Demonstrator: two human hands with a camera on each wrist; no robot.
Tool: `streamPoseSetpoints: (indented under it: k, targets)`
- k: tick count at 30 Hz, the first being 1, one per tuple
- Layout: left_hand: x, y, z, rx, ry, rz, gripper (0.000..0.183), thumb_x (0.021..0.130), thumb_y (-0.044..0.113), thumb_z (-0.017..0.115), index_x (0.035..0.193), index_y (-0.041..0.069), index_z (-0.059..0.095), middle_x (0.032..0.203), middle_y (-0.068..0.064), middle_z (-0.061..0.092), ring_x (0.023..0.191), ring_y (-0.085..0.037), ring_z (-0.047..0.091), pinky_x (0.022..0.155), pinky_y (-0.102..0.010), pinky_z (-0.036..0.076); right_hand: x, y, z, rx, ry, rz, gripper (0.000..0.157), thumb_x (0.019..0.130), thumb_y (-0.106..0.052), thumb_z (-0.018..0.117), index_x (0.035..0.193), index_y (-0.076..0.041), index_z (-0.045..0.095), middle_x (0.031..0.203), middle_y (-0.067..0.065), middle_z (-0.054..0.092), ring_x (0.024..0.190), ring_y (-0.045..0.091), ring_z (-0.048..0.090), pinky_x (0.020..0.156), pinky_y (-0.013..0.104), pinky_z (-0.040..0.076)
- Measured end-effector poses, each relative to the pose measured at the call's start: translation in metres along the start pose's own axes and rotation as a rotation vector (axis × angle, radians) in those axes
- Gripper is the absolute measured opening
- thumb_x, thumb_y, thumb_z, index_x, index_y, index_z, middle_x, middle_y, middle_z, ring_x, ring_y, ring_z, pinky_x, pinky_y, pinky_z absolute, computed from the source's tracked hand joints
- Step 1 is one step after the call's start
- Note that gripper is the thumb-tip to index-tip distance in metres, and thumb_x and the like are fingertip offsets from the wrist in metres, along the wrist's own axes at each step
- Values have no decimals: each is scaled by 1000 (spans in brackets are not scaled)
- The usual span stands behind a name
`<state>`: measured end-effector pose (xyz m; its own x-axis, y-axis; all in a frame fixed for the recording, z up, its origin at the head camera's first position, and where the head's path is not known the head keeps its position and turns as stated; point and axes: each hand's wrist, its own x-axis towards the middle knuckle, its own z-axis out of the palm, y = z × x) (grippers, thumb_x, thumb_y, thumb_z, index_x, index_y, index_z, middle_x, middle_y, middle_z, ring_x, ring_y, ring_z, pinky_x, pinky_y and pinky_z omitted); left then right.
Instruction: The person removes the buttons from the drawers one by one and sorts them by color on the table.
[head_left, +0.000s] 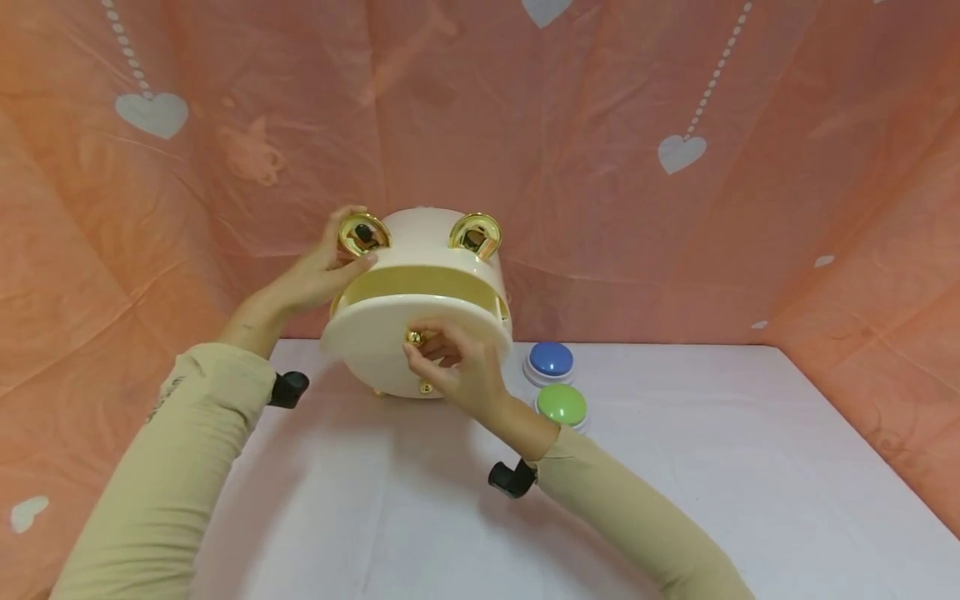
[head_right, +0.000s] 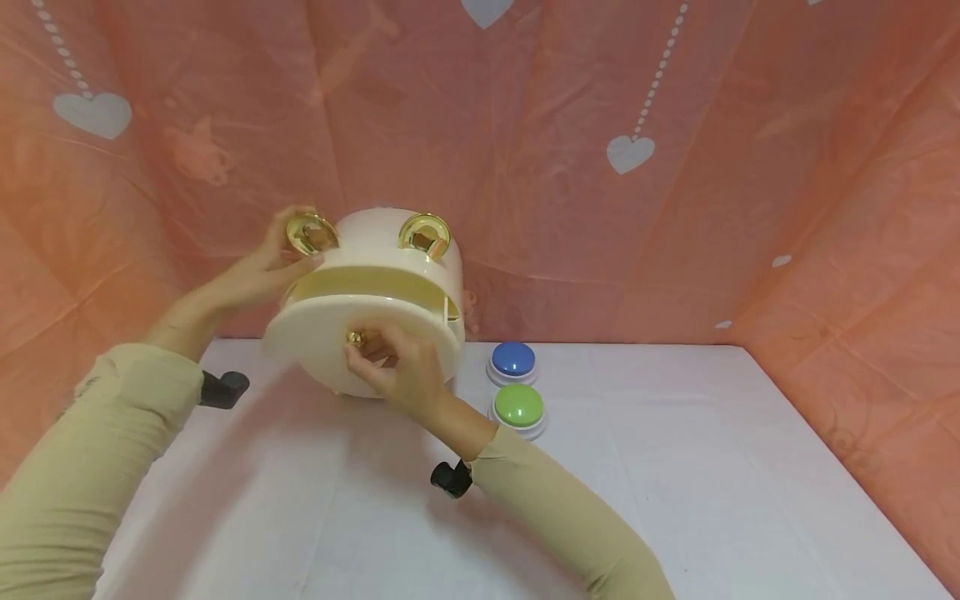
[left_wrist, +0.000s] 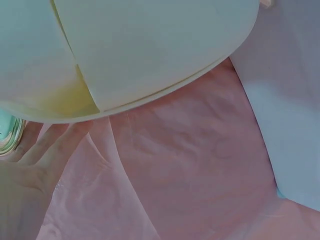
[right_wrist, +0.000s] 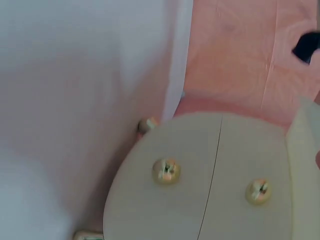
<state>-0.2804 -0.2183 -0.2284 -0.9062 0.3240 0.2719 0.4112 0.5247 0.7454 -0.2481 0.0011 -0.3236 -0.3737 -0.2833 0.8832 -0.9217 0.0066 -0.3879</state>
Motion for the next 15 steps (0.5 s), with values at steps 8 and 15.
streamPoseSetpoints:
  k: [8,15]
  targets:
    - [1,4,5,29,74,-26,67,99,15,49,149,20,5,138,-27,38,124,-45,45,103,-53,36,9,16,1,-24,18,42,24,80,3,70,103,5,64,74,15,70,58,19,67,55,19,52]
    - [0,0,9,129,172,7,64,97,15,51,148,19,13,133,-31,45,116,-47,52,94,-55,41,13,26,2,-1,16,77,24,82,3,69,105,7,63,70,17,69,56,21,66,53,20,52]
